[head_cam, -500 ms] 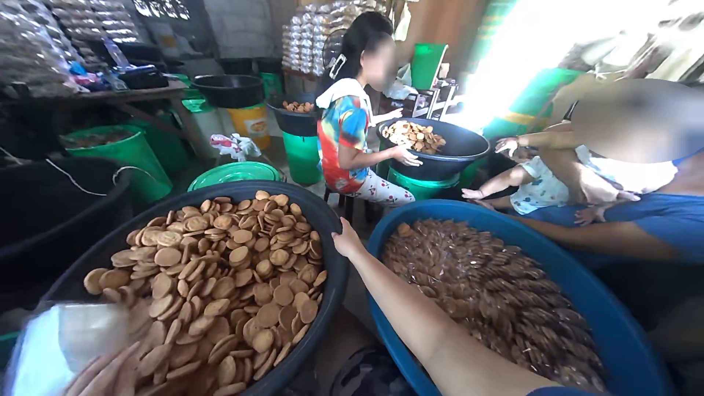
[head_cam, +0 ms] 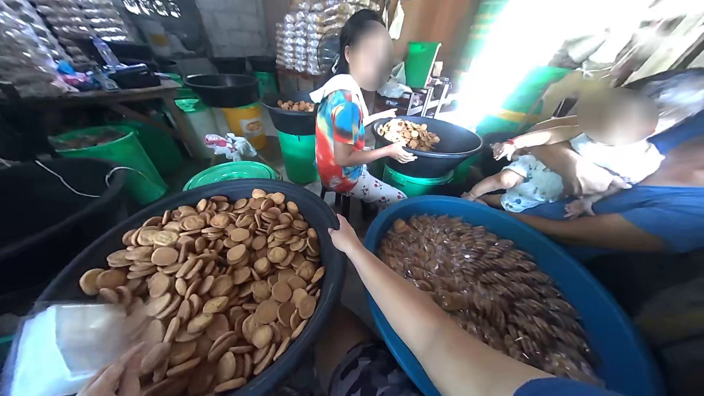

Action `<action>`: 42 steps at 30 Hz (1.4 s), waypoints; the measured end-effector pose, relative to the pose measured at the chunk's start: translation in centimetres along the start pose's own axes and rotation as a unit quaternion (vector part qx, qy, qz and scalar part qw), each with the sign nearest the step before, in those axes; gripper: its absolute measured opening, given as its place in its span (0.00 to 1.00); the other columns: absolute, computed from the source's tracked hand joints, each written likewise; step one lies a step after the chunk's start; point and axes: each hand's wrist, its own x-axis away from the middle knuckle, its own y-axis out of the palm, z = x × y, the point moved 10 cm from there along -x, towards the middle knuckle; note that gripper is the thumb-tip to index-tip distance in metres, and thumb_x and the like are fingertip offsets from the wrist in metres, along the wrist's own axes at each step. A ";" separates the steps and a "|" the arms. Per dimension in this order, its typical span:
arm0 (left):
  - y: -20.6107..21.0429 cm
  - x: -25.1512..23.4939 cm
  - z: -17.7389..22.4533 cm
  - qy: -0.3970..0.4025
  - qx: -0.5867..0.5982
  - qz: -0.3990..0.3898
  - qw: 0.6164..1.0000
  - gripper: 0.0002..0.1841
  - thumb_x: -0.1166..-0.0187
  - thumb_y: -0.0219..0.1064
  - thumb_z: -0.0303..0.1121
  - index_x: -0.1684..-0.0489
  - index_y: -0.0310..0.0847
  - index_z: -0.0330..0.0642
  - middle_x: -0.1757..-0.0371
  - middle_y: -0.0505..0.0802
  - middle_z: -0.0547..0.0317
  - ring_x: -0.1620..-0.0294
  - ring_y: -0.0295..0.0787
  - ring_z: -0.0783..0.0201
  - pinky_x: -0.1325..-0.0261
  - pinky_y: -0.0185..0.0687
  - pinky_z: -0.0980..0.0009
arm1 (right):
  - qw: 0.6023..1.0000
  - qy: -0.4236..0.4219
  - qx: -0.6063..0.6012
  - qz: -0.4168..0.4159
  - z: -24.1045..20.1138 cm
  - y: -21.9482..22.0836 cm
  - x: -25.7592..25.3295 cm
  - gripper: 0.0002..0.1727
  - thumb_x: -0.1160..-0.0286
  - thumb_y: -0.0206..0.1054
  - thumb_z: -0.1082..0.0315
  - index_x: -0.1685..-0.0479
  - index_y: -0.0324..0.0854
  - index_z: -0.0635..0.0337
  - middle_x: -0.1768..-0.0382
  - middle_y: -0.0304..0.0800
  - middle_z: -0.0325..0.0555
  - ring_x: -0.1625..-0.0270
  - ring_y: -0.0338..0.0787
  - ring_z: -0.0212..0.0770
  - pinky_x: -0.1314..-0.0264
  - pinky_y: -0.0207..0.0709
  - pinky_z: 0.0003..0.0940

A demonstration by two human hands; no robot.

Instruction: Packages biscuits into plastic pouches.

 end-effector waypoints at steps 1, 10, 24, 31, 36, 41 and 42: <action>0.0 0.0 0.1 -0.002 -0.001 -0.003 1.000 0.23 0.06 0.47 0.39 0.29 0.83 0.34 0.31 0.89 0.35 0.26 0.84 0.38 0.22 0.71 0.40 | 1.000 0.001 -0.001 -0.001 0.0 0.0 0.0 0.37 0.12 0.60 0.65 0.06 0.50 0.58 0.16 0.71 0.60 0.16 0.74 0.52 0.15 0.68 0.50; 0.7 -0.2 -0.8 -0.019 0.001 -0.034 0.999 0.24 0.06 0.46 0.40 0.27 0.82 0.36 0.33 0.89 0.33 0.29 0.85 0.35 0.25 0.71 0.34 | 1.000 -0.015 -0.019 0.004 0.0 0.0 -0.1 0.36 0.13 0.61 0.66 0.07 0.53 0.60 0.17 0.71 0.62 0.16 0.74 0.54 0.15 0.68 0.52; 0.3 0.0 -0.1 0.000 0.000 -0.021 1.000 0.25 0.05 0.45 0.40 0.28 0.82 0.34 0.33 0.89 0.33 0.29 0.85 0.36 0.24 0.72 0.37 | 1.000 -0.008 -0.025 0.003 0.2 0.1 -0.2 0.36 0.12 0.61 0.65 0.07 0.52 0.59 0.16 0.70 0.61 0.15 0.73 0.53 0.14 0.66 0.51; 0.7 -0.2 -1.0 -0.023 -0.009 -0.028 0.999 0.25 0.05 0.45 0.43 0.26 0.82 0.39 0.31 0.89 0.35 0.28 0.84 0.37 0.23 0.71 0.37 | 1.000 -0.006 -0.030 0.005 0.2 0.0 0.0 0.36 0.12 0.61 0.64 0.07 0.53 0.58 0.16 0.70 0.61 0.16 0.74 0.53 0.15 0.67 0.52; 0.7 -0.2 -0.9 -0.014 -0.005 -0.025 1.000 0.25 0.05 0.45 0.42 0.26 0.81 0.36 0.32 0.89 0.33 0.29 0.85 0.35 0.24 0.72 0.37 | 0.999 -0.005 -0.035 0.006 0.2 0.1 0.0 0.35 0.12 0.62 0.65 0.07 0.54 0.57 0.17 0.72 0.61 0.17 0.75 0.54 0.16 0.68 0.53; 0.4 0.2 -1.5 -0.045 0.007 -0.008 0.999 0.26 0.06 0.43 0.39 0.18 0.73 0.36 0.30 0.87 0.31 0.28 0.84 0.34 0.24 0.71 0.36 | 0.999 -0.014 -0.035 0.011 0.0 -0.2 0.3 0.35 0.12 0.62 0.66 0.08 0.54 0.59 0.18 0.72 0.62 0.17 0.75 0.56 0.16 0.68 0.54; 0.1 0.2 -1.7 -0.043 0.026 0.026 0.998 0.26 0.07 0.43 0.37 0.17 0.70 0.33 0.31 0.88 0.31 0.32 0.87 0.35 0.26 0.75 0.38 | 0.999 -0.013 -0.031 0.012 0.0 -0.2 0.4 0.35 0.12 0.62 0.66 0.08 0.54 0.59 0.18 0.72 0.62 0.17 0.75 0.55 0.16 0.68 0.54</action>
